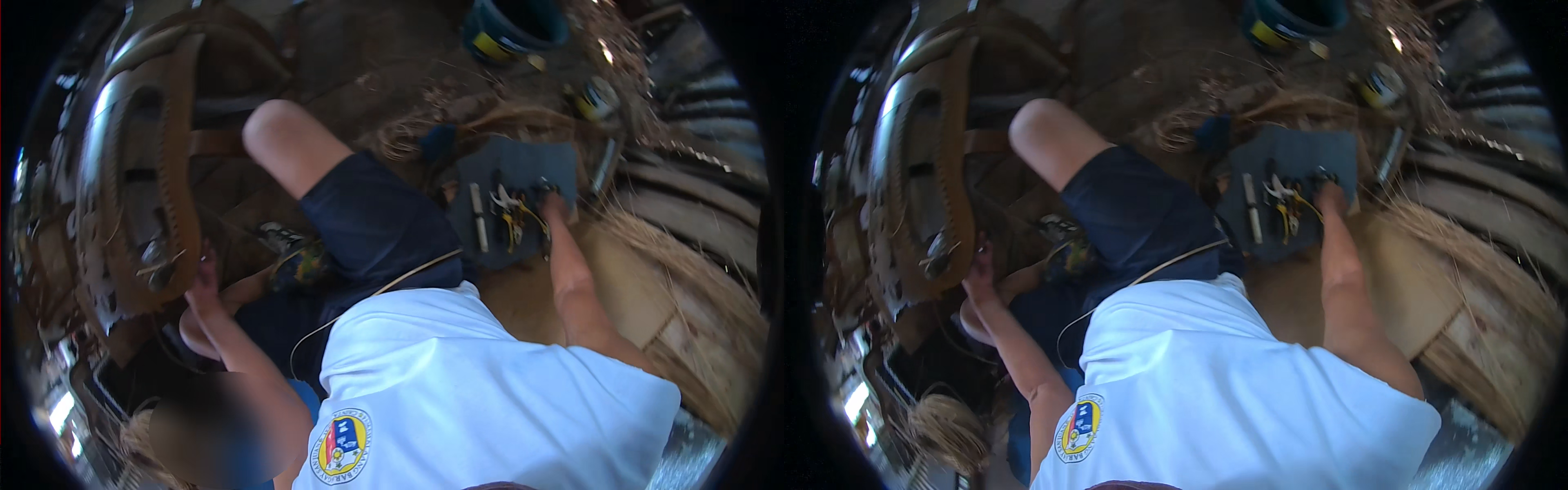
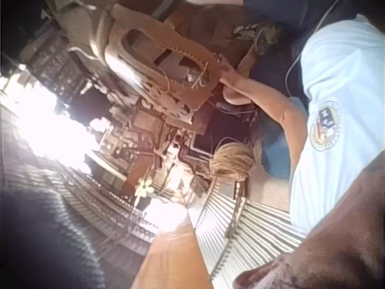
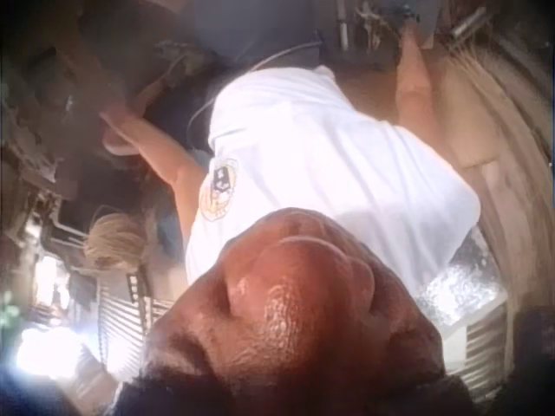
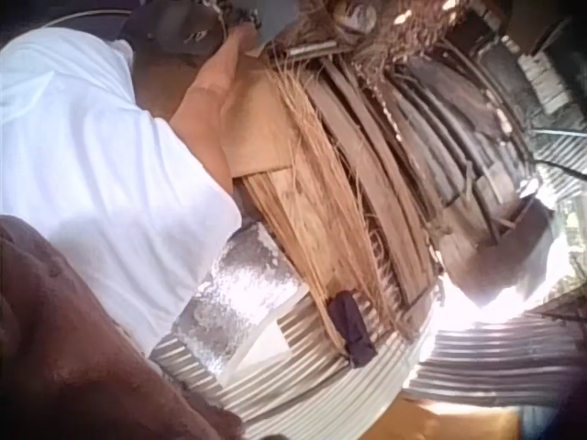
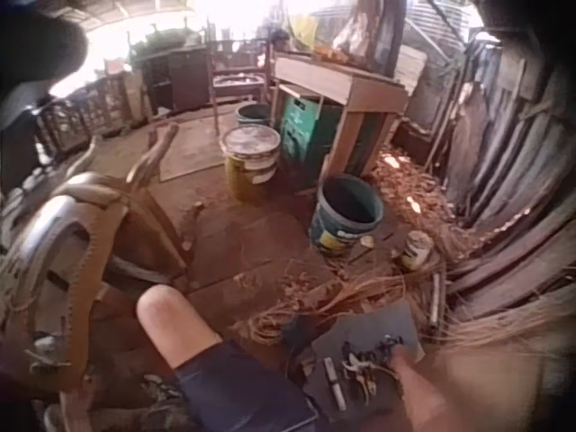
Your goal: Repairing a wooden chair seat by weaving rattan strands through pre-drilled holes in the frame.
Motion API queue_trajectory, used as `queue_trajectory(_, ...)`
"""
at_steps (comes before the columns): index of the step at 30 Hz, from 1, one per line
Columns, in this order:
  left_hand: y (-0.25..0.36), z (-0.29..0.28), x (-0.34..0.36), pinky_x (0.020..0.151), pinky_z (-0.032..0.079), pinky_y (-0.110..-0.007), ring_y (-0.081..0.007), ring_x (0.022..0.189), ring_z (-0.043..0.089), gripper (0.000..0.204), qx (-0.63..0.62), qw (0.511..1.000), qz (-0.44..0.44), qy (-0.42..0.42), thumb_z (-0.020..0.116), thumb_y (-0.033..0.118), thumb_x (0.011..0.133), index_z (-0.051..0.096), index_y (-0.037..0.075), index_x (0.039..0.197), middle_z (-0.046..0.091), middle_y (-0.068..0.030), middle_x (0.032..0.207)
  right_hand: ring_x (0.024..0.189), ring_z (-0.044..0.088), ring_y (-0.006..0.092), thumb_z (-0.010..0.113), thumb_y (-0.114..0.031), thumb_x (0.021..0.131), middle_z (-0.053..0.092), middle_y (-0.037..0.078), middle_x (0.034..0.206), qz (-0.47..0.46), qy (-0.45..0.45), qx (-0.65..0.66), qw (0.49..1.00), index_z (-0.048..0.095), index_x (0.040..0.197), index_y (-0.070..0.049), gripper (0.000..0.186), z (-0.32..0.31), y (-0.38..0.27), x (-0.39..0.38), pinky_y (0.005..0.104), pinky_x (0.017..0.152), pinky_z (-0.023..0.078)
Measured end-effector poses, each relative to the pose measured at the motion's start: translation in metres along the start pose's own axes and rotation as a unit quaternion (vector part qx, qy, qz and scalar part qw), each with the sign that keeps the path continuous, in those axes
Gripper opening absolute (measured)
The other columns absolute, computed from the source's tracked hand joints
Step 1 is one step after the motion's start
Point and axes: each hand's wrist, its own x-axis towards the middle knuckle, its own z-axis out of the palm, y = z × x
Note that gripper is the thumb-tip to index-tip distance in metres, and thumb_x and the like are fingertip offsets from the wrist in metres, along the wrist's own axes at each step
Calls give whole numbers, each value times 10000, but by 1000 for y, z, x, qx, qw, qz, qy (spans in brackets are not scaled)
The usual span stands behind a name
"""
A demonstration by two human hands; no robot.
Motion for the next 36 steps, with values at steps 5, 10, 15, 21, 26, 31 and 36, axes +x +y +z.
queue_trajectory(5, -11, 9, 0, 997, 485, -563, -355, 1246, 573, 495, 52, 998, 18, 6, 674, 354, 933, 564, 149, 1369, 608, -96, 1370, 1088, 645, 431, 591, -312, 977, 700, 197, 1140, -65, 123, 139, 981, 591, 1203, -105, 307, 30, 14, -10, 527, 869, 506)
queue_trajectory(10, -30, 20, -1, 952, 521, -545, -315, 1192, 613, 486, 1, 995, 22, 100, 698, 376, 914, 587, 142, 1325, 631, -96, 1330, 895, 648, 249, 538, -259, 1031, 667, 119, 993, -152, 258, 379, 876, 570, 1217, -52, 280, 33, 21, 28, 389, 784, 518)
queue_trajectory(15, -30, 59, -5, 868, 563, -466, -271, 1094, 655, 414, 52, 984, 27, 171, 675, 340, 930, 612, 124, 1278, 676, -65, 1211, 715, 566, 170, 478, -320, 1062, 618, 64, 895, -187, 260, 447, 835, 586, 1242, -35, 354, -99, -45, 19, 332, 654, 482)
queue_trajectory(21, -22, 104, -12, 820, 596, -390, -209, 998, 691, 304, 20, 973, 59, 220, 653, 169, 957, 620, 78, 1245, 688, -65, 1131, 594, 420, 18, 514, -239, 1069, 544, -41, 798, -431, 27, 506, 747, 587, 1287, -58, 292, -244, -248, -161, 202, 505, 361)
queue_trajectory(26, -14, 114, -16, 851, 588, -375, -209, 1004, 693, 297, -12, 974, 41, 223, 638, 164, 967, 623, 62, 1245, 698, -71, 1121, 677, 542, 68, 606, -106, 1003, 650, 9, 880, -680, -155, 359, 620, 585, 1238, -1, 258, -246, -397, -322, 227, 618, 461)
queue_trajectory(31, -12, 118, -16, 891, 581, -369, -222, 1008, 693, 324, 58, 976, 48, 205, 570, 174, 1013, 605, -2, 1283, 685, -119, 1185, 779, 550, 64, 606, -57, 999, 623, 25, 904, -853, -161, 186, 460, 605, 1192, -19, 197, -208, -486, -392, 217, 672, 453)
queue_trajectory(36, -14, 115, -10, 904, 573, -354, -193, 1020, 682, 289, -45, 973, 1, 225, 580, 149, 1011, 618, 30, 1271, 687, -90, 1181, 756, 577, 104, 606, -94, 1013, 627, 52, 901, -856, -187, 158, 456, 605, 1210, -9, 215, -219, -513, -406, 266, 667, 493)
